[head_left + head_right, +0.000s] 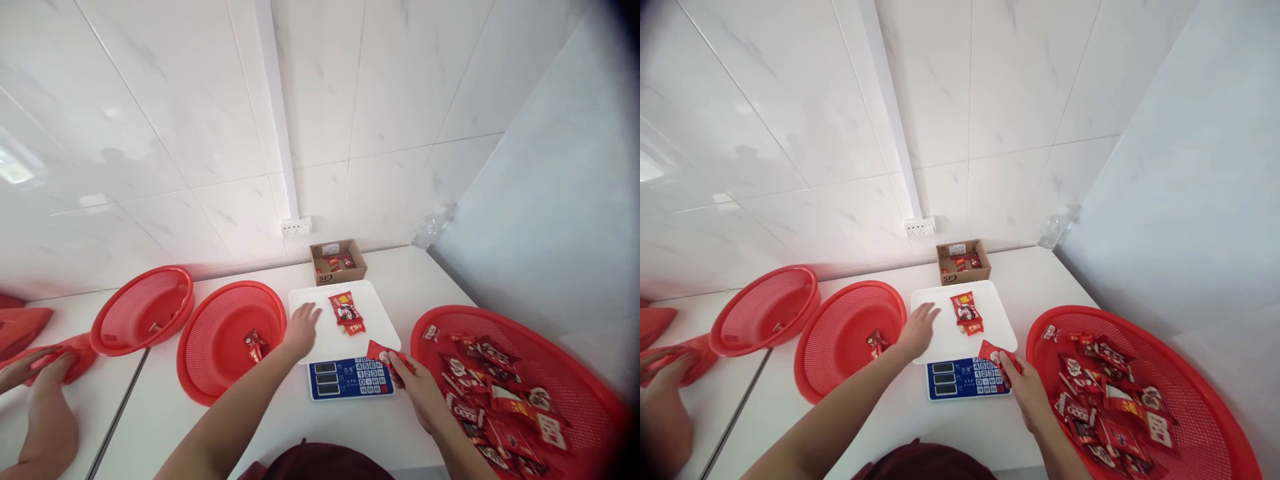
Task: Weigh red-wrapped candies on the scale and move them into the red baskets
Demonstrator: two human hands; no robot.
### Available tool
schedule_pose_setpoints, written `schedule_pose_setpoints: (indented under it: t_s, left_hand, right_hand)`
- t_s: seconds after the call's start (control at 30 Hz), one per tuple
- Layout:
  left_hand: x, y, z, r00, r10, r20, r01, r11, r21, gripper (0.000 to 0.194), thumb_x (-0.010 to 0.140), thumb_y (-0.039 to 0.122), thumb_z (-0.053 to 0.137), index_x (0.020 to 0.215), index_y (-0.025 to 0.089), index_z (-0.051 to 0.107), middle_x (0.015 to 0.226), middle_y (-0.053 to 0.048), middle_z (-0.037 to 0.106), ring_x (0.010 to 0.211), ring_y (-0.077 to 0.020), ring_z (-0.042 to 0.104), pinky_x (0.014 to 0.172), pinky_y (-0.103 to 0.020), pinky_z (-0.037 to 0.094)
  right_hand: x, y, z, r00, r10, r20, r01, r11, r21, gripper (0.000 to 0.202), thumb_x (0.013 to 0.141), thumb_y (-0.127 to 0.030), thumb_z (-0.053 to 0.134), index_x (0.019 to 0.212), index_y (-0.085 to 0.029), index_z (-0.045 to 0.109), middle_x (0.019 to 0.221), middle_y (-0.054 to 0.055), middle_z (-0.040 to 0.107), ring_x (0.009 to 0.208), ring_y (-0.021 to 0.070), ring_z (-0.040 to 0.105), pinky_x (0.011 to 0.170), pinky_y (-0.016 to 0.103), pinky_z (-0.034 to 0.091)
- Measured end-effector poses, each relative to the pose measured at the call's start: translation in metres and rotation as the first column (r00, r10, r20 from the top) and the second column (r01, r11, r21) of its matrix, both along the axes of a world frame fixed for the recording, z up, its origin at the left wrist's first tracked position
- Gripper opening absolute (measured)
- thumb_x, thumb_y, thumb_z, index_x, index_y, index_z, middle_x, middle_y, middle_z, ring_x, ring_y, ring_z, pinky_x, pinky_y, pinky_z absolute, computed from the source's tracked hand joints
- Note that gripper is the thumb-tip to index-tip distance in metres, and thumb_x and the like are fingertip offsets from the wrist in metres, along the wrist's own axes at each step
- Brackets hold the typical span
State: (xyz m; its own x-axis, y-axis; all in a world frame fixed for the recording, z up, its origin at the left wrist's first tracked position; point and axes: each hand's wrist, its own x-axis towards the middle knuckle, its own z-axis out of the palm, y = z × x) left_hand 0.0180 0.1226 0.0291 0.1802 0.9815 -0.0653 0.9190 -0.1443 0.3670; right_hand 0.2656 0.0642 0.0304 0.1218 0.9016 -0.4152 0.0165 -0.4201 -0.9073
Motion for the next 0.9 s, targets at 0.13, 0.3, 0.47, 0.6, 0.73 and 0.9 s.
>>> schedule_pose_setpoints:
  t_s: [0.13, 0.3, 0.47, 0.6, 0.73, 0.9]
  left_hand:
    - [0.051, 0.047, -0.003, 0.902, -0.428, -0.051, 0.423, 0.902, -0.087, 0.058, 0.074, 0.001, 0.044, 0.124, 0.030, 0.046, 0.143, -0.001, 0.035, 0.137, -0.0183, 0.017, 0.111, -0.040, 0.012]
    - [0.072, 0.079, -0.008, 0.899, -0.434, -0.059, 0.427, 0.899, -0.100, 0.044, 0.073, 0.003, 0.051, 0.110, 0.025, 0.056, 0.135, -0.005, 0.046, 0.135, -0.0208, 0.022, 0.109, -0.042, 0.011]
    - [0.056, 0.076, 0.000, 0.951, -0.304, -0.053, 0.302, 0.952, -0.048, 0.040, 0.074, 0.003, 0.048, 0.107, 0.024, 0.055, 0.126, -0.006, 0.052, 0.132, -0.0198, 0.028, 0.109, -0.038, 0.014]
    - [0.023, 0.053, 0.016, 0.997, -0.053, -0.051, 0.052, 0.999, -0.016, 0.035, 0.075, 0.015, 0.051, 0.109, 0.022, 0.050, 0.114, -0.009, 0.055, 0.113, -0.0236, 0.047, 0.099, -0.037, 0.030]
    - [-0.029, 0.015, 0.025, 0.976, 0.216, -0.040, -0.216, 0.976, 0.006, 0.032, 0.080, 0.030, 0.048, 0.111, 0.022, 0.043, 0.112, -0.009, 0.054, 0.099, -0.0215, 0.054, 0.074, -0.029, 0.042]
    - [-0.088, -0.032, 0.015, 0.803, 0.587, 0.100, -0.584, 0.809, -0.063, 0.035, 0.080, 0.041, 0.049, 0.109, 0.024, 0.041, 0.107, -0.005, 0.057, 0.086, -0.0196, 0.058, 0.064, -0.027, 0.042]
  right_hand:
    - [0.000, -0.003, 0.002, 0.999, 0.010, 0.045, -0.010, 1.000, 0.006, 0.041, 0.060, -0.060, 0.060, 0.064, -0.019, 0.058, 0.051, -0.002, 0.050, 0.049, 0.0129, 0.042, 0.048, 0.027, 0.037]
    - [0.005, -0.011, -0.002, 0.998, -0.010, 0.059, 0.010, 1.000, -0.008, 0.039, 0.065, -0.058, 0.058, 0.068, -0.019, 0.060, 0.051, -0.003, 0.048, 0.051, 0.0133, 0.042, 0.050, 0.027, 0.036]
    - [0.010, -0.018, -0.009, 0.999, -0.030, 0.046, 0.031, 0.999, -0.021, 0.039, 0.064, -0.058, 0.058, 0.066, -0.019, 0.059, 0.052, -0.003, 0.049, 0.052, 0.0133, 0.042, 0.051, 0.027, 0.036]
    - [0.008, -0.018, -0.010, 0.998, 0.007, 0.057, -0.006, 1.000, -0.022, 0.039, 0.066, -0.058, 0.056, 0.060, -0.020, 0.055, 0.050, -0.003, 0.047, 0.051, 0.0133, 0.042, 0.051, 0.027, 0.035]
    - [0.003, -0.012, -0.009, 0.998, 0.045, 0.037, -0.044, 0.998, -0.033, 0.039, 0.066, -0.058, 0.057, 0.064, -0.019, 0.058, 0.050, -0.003, 0.047, 0.051, 0.0138, 0.042, 0.050, 0.027, 0.034]
    - [-0.006, -0.007, -0.009, 0.996, 0.087, 0.007, -0.086, 0.995, -0.042, 0.038, 0.065, -0.057, 0.057, 0.065, -0.019, 0.058, 0.051, -0.003, 0.047, 0.053, 0.0143, 0.042, 0.051, 0.027, 0.034]
